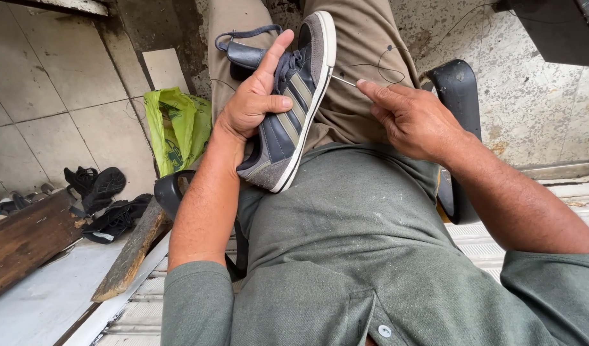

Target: Repairing a sneaker by hand-stitching the sole and upper using a specialized tool.

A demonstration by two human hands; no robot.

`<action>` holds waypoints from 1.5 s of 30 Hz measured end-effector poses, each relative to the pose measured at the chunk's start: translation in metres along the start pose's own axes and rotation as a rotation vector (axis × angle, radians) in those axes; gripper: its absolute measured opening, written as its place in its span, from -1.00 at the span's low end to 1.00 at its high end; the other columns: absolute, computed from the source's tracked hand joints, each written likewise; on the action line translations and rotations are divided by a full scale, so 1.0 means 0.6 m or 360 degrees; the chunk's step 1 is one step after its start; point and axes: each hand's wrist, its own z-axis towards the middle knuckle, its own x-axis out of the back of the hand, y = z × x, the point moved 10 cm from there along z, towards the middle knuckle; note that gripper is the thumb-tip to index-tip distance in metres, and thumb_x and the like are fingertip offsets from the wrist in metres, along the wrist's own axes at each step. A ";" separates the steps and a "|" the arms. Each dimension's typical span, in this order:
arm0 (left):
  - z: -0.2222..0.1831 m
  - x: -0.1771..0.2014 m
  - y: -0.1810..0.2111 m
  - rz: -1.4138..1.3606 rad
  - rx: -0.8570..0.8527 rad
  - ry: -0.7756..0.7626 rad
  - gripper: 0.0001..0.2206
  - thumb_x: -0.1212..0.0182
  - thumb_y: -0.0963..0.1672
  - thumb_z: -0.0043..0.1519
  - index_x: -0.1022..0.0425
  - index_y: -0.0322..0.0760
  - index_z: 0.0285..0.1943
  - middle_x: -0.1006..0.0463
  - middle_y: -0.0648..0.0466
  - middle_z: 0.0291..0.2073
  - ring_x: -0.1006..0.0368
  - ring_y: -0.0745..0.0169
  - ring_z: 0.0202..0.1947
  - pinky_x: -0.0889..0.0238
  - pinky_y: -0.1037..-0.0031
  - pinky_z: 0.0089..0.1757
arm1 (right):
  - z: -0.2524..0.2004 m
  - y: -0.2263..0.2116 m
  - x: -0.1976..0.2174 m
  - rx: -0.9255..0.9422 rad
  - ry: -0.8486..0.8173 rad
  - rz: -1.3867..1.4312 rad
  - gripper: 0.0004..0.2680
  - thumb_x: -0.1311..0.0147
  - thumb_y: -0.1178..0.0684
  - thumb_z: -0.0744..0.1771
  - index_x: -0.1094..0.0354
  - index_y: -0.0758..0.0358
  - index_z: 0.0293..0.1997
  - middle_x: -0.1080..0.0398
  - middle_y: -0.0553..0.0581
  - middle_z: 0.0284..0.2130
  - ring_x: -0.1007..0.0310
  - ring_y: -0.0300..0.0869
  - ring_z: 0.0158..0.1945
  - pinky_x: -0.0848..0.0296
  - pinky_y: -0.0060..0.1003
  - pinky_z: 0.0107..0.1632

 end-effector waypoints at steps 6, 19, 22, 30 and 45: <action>-0.001 0.000 -0.001 0.0043 0.0026 0.0017 -0.12 -0.28 -0.24 0.22 0.28 -0.19 0.66 0.26 0.03 0.65 0.21 0.20 0.65 0.33 0.46 0.54 | 0.012 0.008 0.004 -0.0208 -0.0329 -0.0455 -0.61 0.18 -0.08 0.46 -0.12 -0.06 0.55 -0.39 0.15 -0.25 -0.45 0.18 -0.30 -0.45 0.09 -0.25; 0.007 -0.017 0.004 0.0045 0.0024 -0.0057 -0.12 -0.28 -0.27 0.21 0.25 -0.17 0.66 0.05 -0.01 0.61 -0.04 0.20 0.57 0.12 0.50 0.49 | 0.044 -0.080 0.065 -0.0482 -0.0994 -0.0934 -0.50 0.36 0.09 0.43 0.21 -0.29 0.64 -0.36 0.22 0.11 -0.55 0.20 -0.06 -0.56 0.04 -0.25; 0.021 -0.030 0.044 0.0237 -0.0130 -0.0122 -0.18 -0.25 -0.26 0.27 0.22 -0.20 0.66 0.01 -0.04 0.60 0.02 0.12 0.60 0.25 0.37 0.54 | 0.027 -0.059 0.082 -0.0783 -0.1030 -0.0861 -0.55 0.51 -0.05 0.45 0.28 -0.56 0.58 0.00 0.06 0.48 -0.47 0.13 0.14 -0.62 -0.03 -0.14; 0.091 0.034 -0.029 0.0049 -0.0104 0.0204 -0.10 -0.05 -0.40 0.09 0.17 -0.11 0.66 0.02 0.09 0.60 -0.16 0.35 0.45 -0.15 0.68 0.23 | 0.093 -0.015 0.082 -0.0636 -0.0779 -0.0989 -0.54 0.43 0.03 0.46 0.18 -0.27 0.64 -0.39 0.19 -0.10 -0.44 -0.04 -0.44 -0.44 -0.18 -0.50; 0.086 0.052 0.001 0.0527 -0.0081 0.0436 -0.12 -0.11 -0.37 0.19 0.37 -0.24 0.65 0.26 -0.05 0.64 0.28 0.16 0.65 0.35 0.43 0.53 | 0.179 -0.008 0.087 -0.0755 -0.1276 -0.0916 -0.47 0.50 0.04 0.41 0.39 -0.43 0.63 -0.06 0.28 0.41 -0.55 0.23 0.05 -0.58 0.04 -0.08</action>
